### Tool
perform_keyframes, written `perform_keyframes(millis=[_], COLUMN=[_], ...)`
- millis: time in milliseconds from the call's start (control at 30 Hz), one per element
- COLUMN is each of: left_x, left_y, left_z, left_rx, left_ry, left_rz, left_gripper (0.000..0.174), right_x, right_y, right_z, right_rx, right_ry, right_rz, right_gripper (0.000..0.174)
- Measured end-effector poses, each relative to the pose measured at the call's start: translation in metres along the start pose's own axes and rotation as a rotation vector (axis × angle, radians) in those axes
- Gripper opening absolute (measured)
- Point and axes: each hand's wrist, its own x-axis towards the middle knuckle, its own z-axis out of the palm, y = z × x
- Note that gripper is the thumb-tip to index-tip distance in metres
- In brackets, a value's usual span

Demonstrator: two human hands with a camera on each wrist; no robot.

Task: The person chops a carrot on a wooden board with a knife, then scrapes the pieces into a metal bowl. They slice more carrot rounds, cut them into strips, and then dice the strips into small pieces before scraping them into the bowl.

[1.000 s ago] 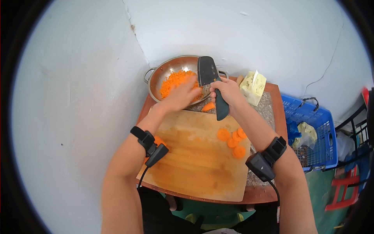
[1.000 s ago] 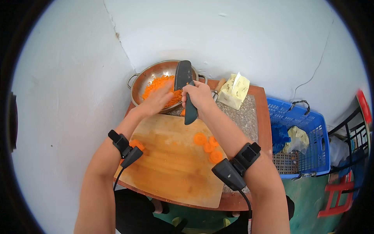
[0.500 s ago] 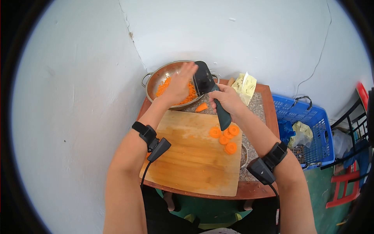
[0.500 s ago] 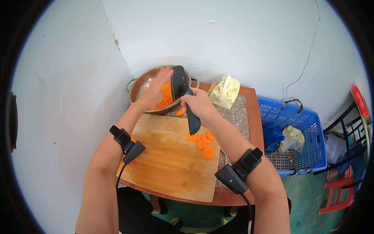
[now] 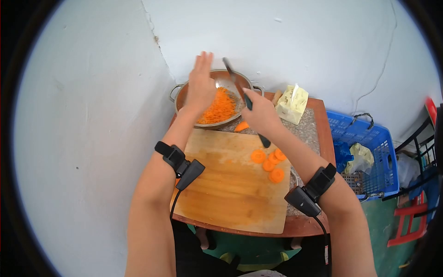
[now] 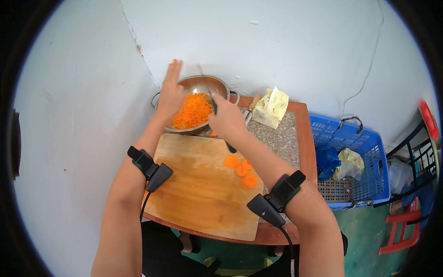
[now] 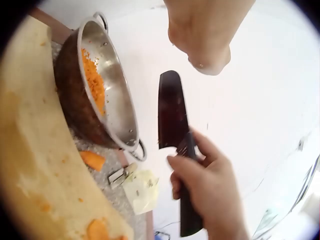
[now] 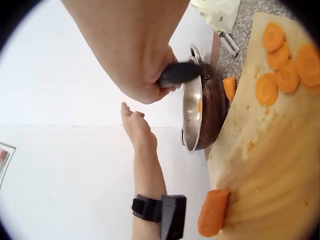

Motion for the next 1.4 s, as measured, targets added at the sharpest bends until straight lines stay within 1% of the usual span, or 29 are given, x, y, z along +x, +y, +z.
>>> perform_keyframes(millis=[33,100,133,200,233,300,333,433,500,567,633,667,767,833,867,933,967,1033,1067,1100,1133,1167,1233,1267,1300,1333,1367,1400], left_x=[0.003,0.008,0.009,0.013,0.012,0.008,0.008,-0.002,-0.003,-0.001,0.002,0.004,0.021,0.032,0.033,0.030,0.027,0.019,0.014,-0.002,-0.026,-0.035,-0.052,-0.043,-0.034,-0.031,-0.032,-0.032], left_y=[-0.004,-0.018,-0.023,-0.025,-0.023,-0.002,-0.008,-0.020,-0.043,-0.061,-0.071,-0.067,-0.051,-0.058,-0.061,-0.063,-0.063,-0.055,-0.054,-0.074,-0.111,-0.107,-0.100,-0.082,-0.067,-0.050,-0.041,-0.032], left_z=[-0.008,-0.029,-0.038,-0.055,-0.056,-0.057,-0.057,-0.048,-0.042,-0.032,-0.024,-0.020,-0.024,-0.024,-0.026,-0.033,-0.034,-0.030,-0.028,-0.009,0.025,0.025,0.027,0.028,0.029,0.026,0.025,0.025], left_rx=[-0.066,-0.196,-0.219,-0.265,-0.224,-0.149,-0.246,-0.170,0.145,0.316,0.345,0.227,-0.255,-0.142,-0.085,-0.199,-0.259,-0.252,-0.245,-0.060,0.117,0.201,0.331,0.240,0.156,0.144,0.268,0.391], left_ry=[-0.020,-0.062,-0.323,-0.840,-0.903,-1.034,-1.103,-1.218,-1.245,-1.158,-0.951,-0.784,-0.733,-0.650,-0.609,-0.383,-0.269,-0.136,-0.071,-0.082,-0.094,-0.287,-0.661,-0.649,-0.629,-0.533,-0.500,-0.464], left_rz=[-0.052,-0.155,-0.114,-0.034,-0.082,-0.182,-0.229,-0.231,-0.081,-0.112,-0.316,-0.327,-0.343,-0.409,-0.440,-0.661,-0.766,-0.797,-0.812,-0.536,-0.258,-0.219,-0.081,-0.247,-0.408,-0.465,-0.340,-0.216], left_gripper=[0.060,0.062,0.061,0.060,0.058,0.054,0.052,0.069,0.075,0.079,0.082,0.077,0.063,0.050,0.044,0.038,0.036,0.037,0.038,0.038,0.039,0.037,0.035,0.032,0.030,0.022,0.021,0.020], right_x=[-0.002,-0.003,-0.002,0.000,0.001,0.004,0.005,0.008,0.010,0.009,0.010,0.010,0.003,-0.005,-0.012,-0.032,-0.043,-0.068,-0.083,-0.099,-0.110,-0.119,-0.139,-0.145,-0.152,-0.157,-0.160,-0.162], right_y=[0.001,-0.015,-0.015,-0.013,-0.011,-0.006,-0.003,0.011,0.019,0.024,0.026,0.026,0.027,0.026,0.022,0.012,0.011,0.008,0.001,-0.008,-0.013,-0.018,-0.025,-0.022,-0.020,-0.018,-0.015,-0.011], right_z=[0.003,-0.004,-0.004,-0.002,-0.001,0.003,0.005,0.006,0.004,-0.001,-0.009,-0.014,-0.030,-0.046,-0.058,-0.087,-0.099,-0.116,-0.124,-0.131,-0.137,-0.139,-0.145,-0.146,-0.147,-0.148,-0.149,-0.148], right_rx=[-0.157,-0.467,-0.548,-0.564,-0.576,-0.631,-0.658,-0.563,-0.588,-0.594,-0.592,-0.589,-0.550,-0.498,-0.450,-0.366,-0.292,-0.141,-0.007,0.129,0.265,0.352,0.517,0.473,0.506,0.542,0.579,0.556], right_ry=[-0.066,-0.195,-0.237,-0.218,-0.210,-0.255,-0.278,-0.245,-0.243,-0.261,-0.286,-0.276,-0.247,-0.224,-0.224,-0.210,-0.157,-0.057,-0.081,-0.105,-0.129,-0.136,-0.153,-0.132,-0.104,-0.075,-0.050,-0.035], right_rz=[-0.061,-0.184,-0.248,-0.371,-0.428,-0.456,-0.469,-0.532,-0.534,-0.518,-0.495,-0.496,-0.473,-0.442,-0.388,-0.285,-0.264,-0.216,-0.026,0.164,0.357,0.391,0.475,0.439,0.461,0.472,0.477,0.459], right_gripper=[0.048,0.050,0.050,0.045,0.043,0.046,0.048,0.048,0.045,0.042,0.039,0.039,0.036,0.033,0.033,0.034,0.033,0.033,0.032,0.031,0.029,0.028,0.025,0.024,0.024,0.024,0.023,0.023])
